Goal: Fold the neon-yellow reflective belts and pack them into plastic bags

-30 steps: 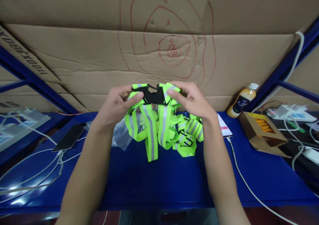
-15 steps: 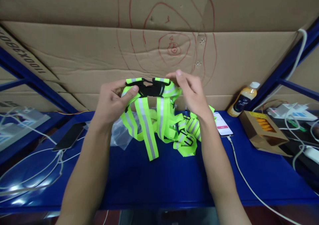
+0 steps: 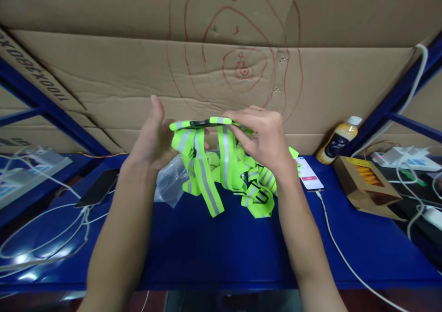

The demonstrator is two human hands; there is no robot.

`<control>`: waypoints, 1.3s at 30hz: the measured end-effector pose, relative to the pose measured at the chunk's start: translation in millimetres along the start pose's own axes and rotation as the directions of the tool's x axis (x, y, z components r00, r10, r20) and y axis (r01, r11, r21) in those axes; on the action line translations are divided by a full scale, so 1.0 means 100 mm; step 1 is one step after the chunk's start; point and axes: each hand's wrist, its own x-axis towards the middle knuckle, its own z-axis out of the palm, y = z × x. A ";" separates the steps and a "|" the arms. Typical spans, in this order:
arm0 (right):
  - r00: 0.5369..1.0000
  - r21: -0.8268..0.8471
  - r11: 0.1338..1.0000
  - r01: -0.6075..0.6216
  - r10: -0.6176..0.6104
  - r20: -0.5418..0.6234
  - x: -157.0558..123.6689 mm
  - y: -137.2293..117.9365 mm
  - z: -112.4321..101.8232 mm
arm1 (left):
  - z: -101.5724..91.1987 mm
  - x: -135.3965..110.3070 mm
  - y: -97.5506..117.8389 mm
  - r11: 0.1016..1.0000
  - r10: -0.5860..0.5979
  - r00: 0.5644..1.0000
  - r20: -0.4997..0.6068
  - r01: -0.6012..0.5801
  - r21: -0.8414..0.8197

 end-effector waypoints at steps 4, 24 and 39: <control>0.991 -0.005 0.999 0.050 -0.049 0.122 0.02 -0.02 -0.02 | -0.03 -0.05 0.08 0.995 0.099 0.993 -0.069 -0.097 0.025; 0.997 -0.267 0.963 0.034 -0.015 0.072 0.04 -0.10 -0.08 | 0.06 -0.03 -0.04 0.939 0.303 0.953 0.021 -0.303 0.166; 0.916 0.102 0.976 -0.192 0.142 0.374 0.04 -0.04 -0.15 | -0.06 0.01 -0.08 0.871 0.420 0.907 0.045 -0.416 0.260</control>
